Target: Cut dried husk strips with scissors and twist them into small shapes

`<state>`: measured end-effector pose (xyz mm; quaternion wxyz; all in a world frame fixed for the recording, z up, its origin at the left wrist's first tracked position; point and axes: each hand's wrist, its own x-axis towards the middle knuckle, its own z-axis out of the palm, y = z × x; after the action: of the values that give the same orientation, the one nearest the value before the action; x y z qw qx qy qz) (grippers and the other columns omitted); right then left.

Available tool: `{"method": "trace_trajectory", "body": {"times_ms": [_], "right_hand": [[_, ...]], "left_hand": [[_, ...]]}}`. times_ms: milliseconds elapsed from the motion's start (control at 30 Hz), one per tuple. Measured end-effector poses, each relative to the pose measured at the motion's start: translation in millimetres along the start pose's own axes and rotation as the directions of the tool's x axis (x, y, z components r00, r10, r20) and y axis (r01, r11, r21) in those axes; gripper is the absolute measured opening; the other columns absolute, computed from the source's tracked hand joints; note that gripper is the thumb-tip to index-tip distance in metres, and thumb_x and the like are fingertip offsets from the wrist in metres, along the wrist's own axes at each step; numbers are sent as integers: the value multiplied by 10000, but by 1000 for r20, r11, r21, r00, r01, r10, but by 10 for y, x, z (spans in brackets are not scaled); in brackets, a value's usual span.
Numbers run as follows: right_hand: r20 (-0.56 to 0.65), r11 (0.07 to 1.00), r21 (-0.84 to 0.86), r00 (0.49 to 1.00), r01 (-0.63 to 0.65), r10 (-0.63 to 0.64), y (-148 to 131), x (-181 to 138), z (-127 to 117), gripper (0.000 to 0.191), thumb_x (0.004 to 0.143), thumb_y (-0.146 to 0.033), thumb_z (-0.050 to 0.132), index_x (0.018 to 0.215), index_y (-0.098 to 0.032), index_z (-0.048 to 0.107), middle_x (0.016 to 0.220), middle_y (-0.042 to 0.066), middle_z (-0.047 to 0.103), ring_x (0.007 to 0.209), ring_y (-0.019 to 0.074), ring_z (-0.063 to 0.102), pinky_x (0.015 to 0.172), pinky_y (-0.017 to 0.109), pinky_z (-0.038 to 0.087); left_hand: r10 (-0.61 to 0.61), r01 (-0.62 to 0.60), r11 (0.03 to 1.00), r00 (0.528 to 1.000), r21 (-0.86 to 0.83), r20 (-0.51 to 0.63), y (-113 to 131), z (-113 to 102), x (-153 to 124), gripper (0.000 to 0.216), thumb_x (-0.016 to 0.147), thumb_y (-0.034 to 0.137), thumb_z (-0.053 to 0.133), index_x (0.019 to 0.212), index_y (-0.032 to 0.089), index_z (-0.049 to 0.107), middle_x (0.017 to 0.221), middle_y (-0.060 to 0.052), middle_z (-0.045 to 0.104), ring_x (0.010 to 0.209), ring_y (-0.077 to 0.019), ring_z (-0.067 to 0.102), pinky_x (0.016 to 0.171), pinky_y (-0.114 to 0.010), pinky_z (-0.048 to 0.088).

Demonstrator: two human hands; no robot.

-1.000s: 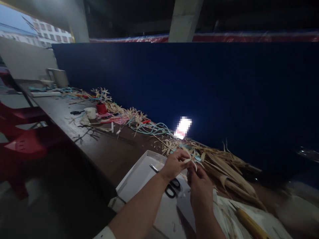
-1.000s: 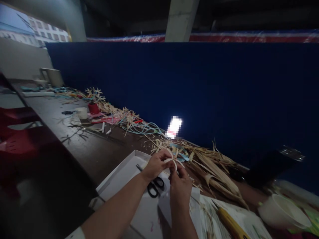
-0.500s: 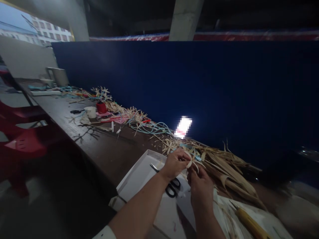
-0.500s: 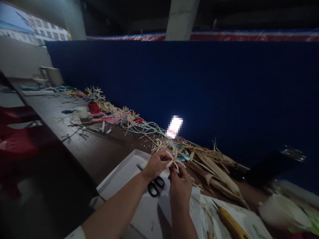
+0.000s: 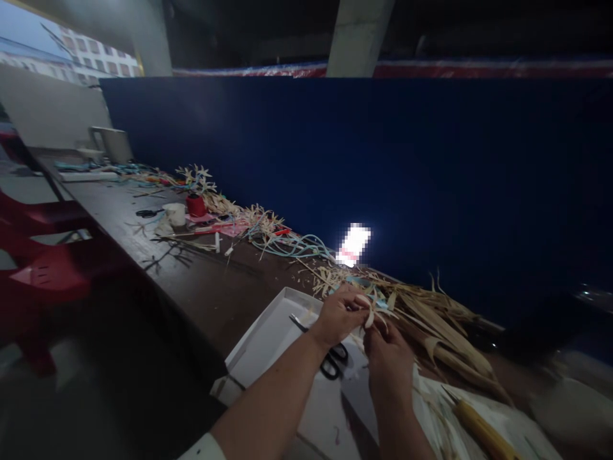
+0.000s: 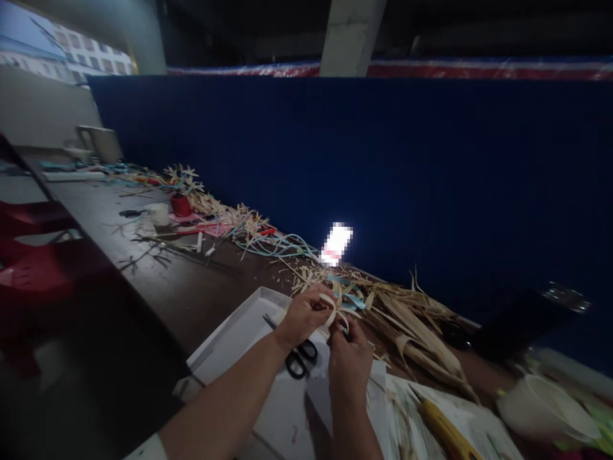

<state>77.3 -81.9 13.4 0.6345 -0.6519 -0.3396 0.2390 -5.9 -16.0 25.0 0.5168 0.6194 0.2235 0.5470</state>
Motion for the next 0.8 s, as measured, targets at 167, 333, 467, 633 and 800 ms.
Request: {"method": "trace_trajectory", "body": {"times_ms": [167, 333, 467, 633, 800], "right_hand": [[-21, 997, -28, 997, 78, -78, 38, 41, -23, 406, 665, -458, 634, 891, -124, 683, 554, -12, 542, 486, 108, 414, 464, 220, 316], [-58, 973, -109, 976, 202, -209, 24, 23, -31, 393, 706, -482, 602, 877, -140, 692, 676, 33, 618, 592, 150, 504, 544, 240, 373], [-54, 968, -137, 974, 209, -218, -19, -16, -31, 367, 723, -462, 590, 880, -145, 690, 750, 50, 640, 614, 157, 515, 539, 237, 373], [-68, 977, -107, 979, 183, -191, -20, -15, -24, 331, 704, -406, 594, 865, -132, 685, 723, 40, 636, 563, 135, 491, 508, 224, 366], [-64, 992, -14, 990, 128, -128, 35, 12, -5, 364, 686, -403, 611, 927, -136, 671, 693, 25, 627, 536, 123, 484, 502, 219, 378]], "left_hand": [[-92, 92, 996, 995, -17, 29, 13, 32, 5, 286, 584, 155, 706, 869, 174, 685, 980, -39, 567, 686, -82, 492, 610, -191, 416], [-44, 43, 999, 999, 22, 26, 40, 19, 9, 192, 615, 142, 679, 805, 168, 689, 894, -32, 569, 736, -103, 503, 676, -206, 425], [18, -17, 1000, 1000, -21, 19, 27, 4, 4, 121, 646, 258, 700, 640, 141, 668, 789, -40, 538, 767, -129, 514, 710, -231, 420], [61, -60, 997, 998, -39, 23, 54, -24, -18, 233, 641, 360, 715, 625, 132, 673, 830, -67, 535, 815, -155, 516, 738, -260, 422], [115, -114, 993, 993, -41, 25, 67, -25, -15, 232, 633, 360, 727, 612, 137, 665, 833, -66, 538, 836, -160, 520, 737, -260, 420]]}}
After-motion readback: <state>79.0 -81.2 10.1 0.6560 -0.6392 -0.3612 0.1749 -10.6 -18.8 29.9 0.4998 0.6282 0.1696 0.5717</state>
